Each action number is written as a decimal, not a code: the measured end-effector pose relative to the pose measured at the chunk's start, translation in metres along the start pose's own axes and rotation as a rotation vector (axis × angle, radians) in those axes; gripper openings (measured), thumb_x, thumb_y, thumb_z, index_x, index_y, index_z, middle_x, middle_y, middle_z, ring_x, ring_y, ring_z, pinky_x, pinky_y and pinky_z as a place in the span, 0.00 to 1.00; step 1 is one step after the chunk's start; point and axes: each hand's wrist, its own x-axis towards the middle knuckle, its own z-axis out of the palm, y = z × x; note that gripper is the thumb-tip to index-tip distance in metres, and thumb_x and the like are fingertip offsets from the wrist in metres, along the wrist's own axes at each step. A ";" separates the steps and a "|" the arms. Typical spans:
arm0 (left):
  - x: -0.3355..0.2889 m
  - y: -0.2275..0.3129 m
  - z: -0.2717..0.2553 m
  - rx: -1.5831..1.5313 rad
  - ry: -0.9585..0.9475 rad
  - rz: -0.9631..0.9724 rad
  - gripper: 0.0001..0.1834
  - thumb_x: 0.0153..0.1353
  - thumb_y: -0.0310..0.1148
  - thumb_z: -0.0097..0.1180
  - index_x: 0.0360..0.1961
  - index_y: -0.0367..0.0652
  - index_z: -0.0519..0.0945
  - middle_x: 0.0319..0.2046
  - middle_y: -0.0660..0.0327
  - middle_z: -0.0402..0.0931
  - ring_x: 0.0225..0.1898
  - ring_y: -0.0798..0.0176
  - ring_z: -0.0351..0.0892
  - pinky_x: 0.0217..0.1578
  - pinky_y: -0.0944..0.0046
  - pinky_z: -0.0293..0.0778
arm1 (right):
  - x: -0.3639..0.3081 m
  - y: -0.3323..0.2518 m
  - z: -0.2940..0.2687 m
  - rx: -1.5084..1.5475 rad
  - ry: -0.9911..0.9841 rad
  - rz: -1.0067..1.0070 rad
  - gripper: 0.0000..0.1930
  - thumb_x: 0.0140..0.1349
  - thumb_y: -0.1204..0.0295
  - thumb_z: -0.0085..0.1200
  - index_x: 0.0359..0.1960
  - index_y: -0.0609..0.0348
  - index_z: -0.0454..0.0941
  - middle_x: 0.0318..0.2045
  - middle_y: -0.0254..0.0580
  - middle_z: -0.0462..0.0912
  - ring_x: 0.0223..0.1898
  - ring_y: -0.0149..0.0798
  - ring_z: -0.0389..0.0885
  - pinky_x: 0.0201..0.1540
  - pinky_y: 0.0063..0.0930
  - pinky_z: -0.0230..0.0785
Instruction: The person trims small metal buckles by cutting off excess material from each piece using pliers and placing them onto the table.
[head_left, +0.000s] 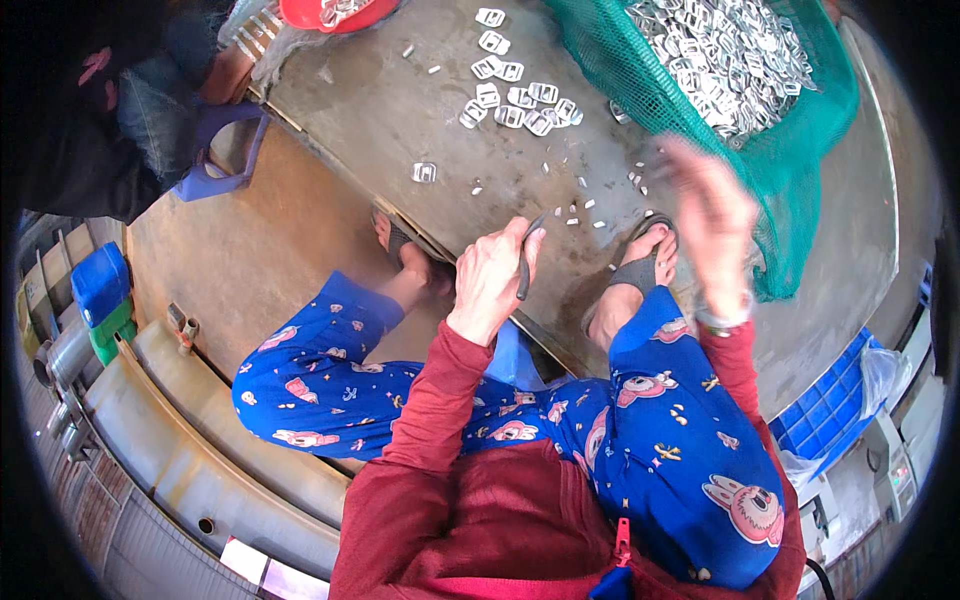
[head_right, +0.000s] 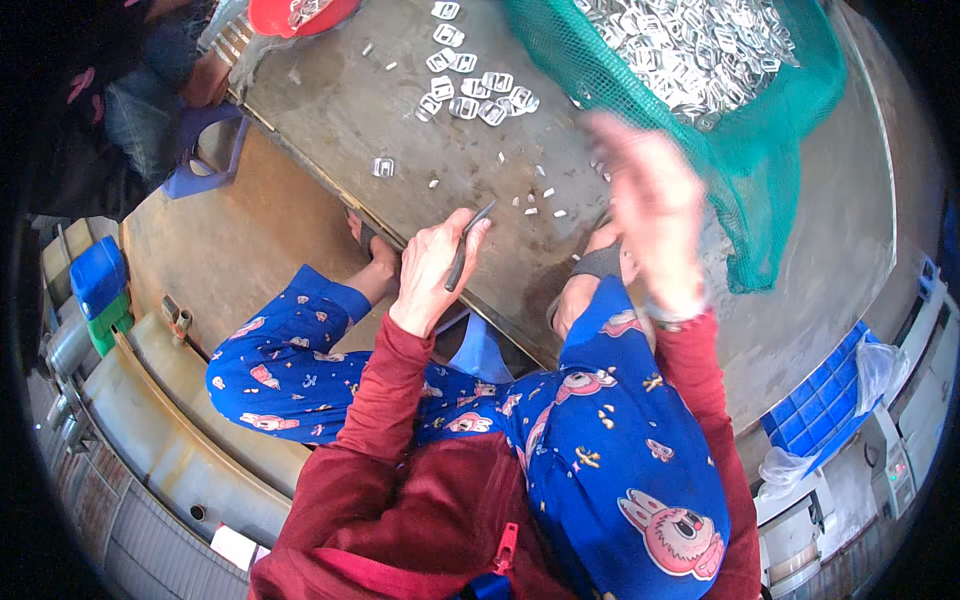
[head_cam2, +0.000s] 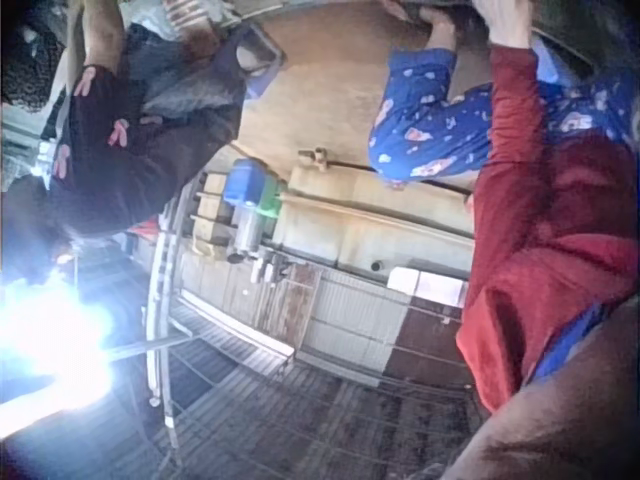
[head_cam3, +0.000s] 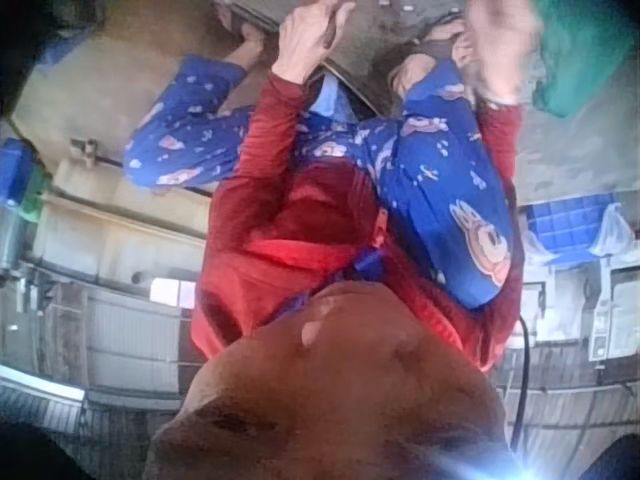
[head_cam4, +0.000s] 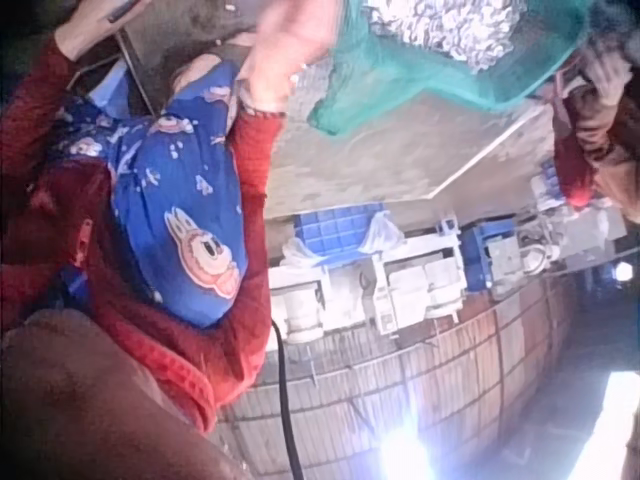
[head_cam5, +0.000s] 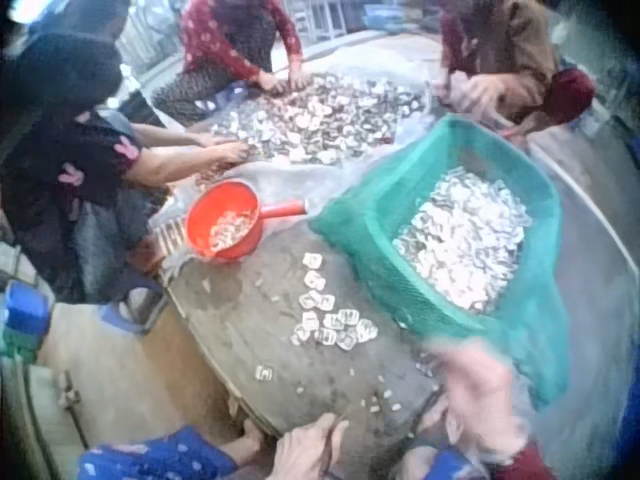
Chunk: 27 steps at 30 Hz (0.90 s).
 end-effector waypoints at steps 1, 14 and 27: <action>-0.001 -0.002 -0.003 0.000 0.004 -0.001 0.13 0.63 0.38 0.50 0.29 0.39 0.71 0.20 0.46 0.75 0.24 0.39 0.75 0.23 0.47 0.69 | 0.010 0.006 -0.018 -0.143 0.174 0.130 0.13 0.59 0.79 0.52 0.46 0.60 0.77 0.32 0.41 0.81 0.34 0.36 0.79 0.41 0.28 0.71; -0.012 0.000 0.003 0.011 0.056 0.028 0.12 0.62 0.38 0.51 0.30 0.40 0.72 0.20 0.47 0.75 0.22 0.40 0.76 0.21 0.46 0.70 | 0.006 0.104 0.108 -0.478 -0.230 0.196 0.16 0.62 0.66 0.49 0.46 0.65 0.72 0.35 0.59 0.78 0.35 0.62 0.76 0.42 0.47 0.68; 0.003 0.013 -0.001 -0.207 0.175 0.010 0.10 0.63 0.36 0.50 0.34 0.40 0.77 0.16 0.50 0.71 0.19 0.47 0.75 0.22 0.57 0.68 | -0.013 0.053 0.083 1.153 -0.350 0.957 0.13 0.67 0.69 0.46 0.45 0.69 0.73 0.39 0.45 0.80 0.37 0.40 0.81 0.40 0.31 0.76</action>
